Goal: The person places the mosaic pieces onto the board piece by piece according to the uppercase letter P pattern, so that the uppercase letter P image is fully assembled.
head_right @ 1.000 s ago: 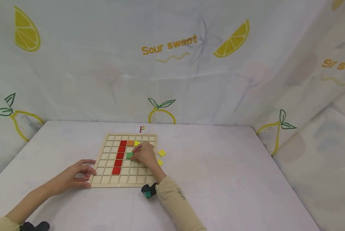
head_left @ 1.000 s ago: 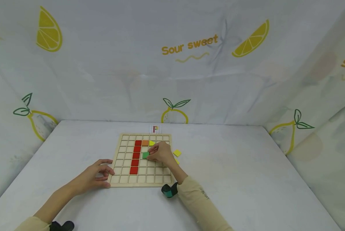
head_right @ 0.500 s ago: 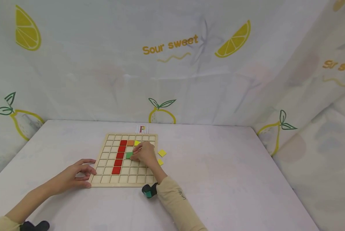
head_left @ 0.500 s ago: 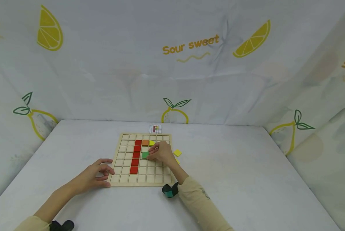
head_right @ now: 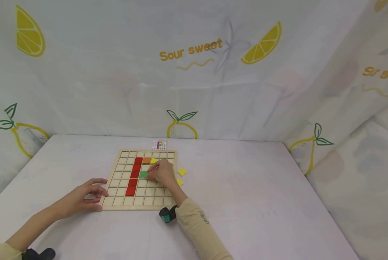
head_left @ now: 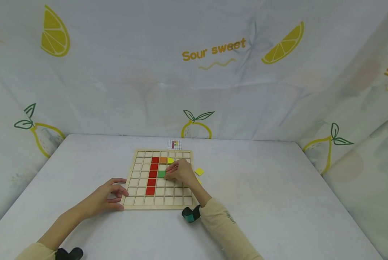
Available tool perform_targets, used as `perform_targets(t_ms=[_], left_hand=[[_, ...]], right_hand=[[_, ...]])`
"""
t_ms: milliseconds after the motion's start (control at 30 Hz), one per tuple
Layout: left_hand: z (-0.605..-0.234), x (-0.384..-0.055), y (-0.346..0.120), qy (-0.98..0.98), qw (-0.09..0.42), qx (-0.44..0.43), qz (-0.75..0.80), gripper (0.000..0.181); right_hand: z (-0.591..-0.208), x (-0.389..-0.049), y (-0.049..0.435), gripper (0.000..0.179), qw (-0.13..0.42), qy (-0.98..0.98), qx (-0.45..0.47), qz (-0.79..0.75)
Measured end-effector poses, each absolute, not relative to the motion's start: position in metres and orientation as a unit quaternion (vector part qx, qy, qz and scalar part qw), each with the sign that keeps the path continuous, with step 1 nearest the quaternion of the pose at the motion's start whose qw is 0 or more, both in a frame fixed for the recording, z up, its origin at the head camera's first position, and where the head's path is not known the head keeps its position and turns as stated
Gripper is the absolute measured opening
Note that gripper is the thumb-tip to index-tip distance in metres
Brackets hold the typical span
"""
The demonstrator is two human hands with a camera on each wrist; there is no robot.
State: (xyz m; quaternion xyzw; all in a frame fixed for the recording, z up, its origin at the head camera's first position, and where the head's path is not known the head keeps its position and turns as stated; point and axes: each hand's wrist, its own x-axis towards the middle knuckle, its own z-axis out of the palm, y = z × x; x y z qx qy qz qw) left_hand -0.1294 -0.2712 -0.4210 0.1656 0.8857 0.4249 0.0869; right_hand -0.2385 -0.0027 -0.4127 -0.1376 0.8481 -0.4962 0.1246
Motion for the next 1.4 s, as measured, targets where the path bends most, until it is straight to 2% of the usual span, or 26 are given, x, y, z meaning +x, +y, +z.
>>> perform_targets(t_ms=[167,400,833,1400], left_hand=[[-0.422,-0.128,-0.272,0.883,0.081,0.185,0.423,0.031],[-0.422,-0.129,-0.273,0.883,0.086,0.168,0.429,0.034],[-0.422,-0.126,-0.275,0.886,0.088,0.162,0.425,0.03],[-0.423,-0.13,-0.273,0.887,0.087,0.164,0.423,0.036]], right_hand=[[-0.411,-0.24,0.004,0.016,0.153,0.828,-0.113,-0.528],[-0.401,-0.245,0.032,0.024,0.204,0.781,-0.088,-0.584],[-0.4,-0.25,0.097,0.03,0.203,0.806,-0.085,-0.55],[-0.41,-0.255,0.113,0.034,0.235,0.803,-0.248,-0.489]])
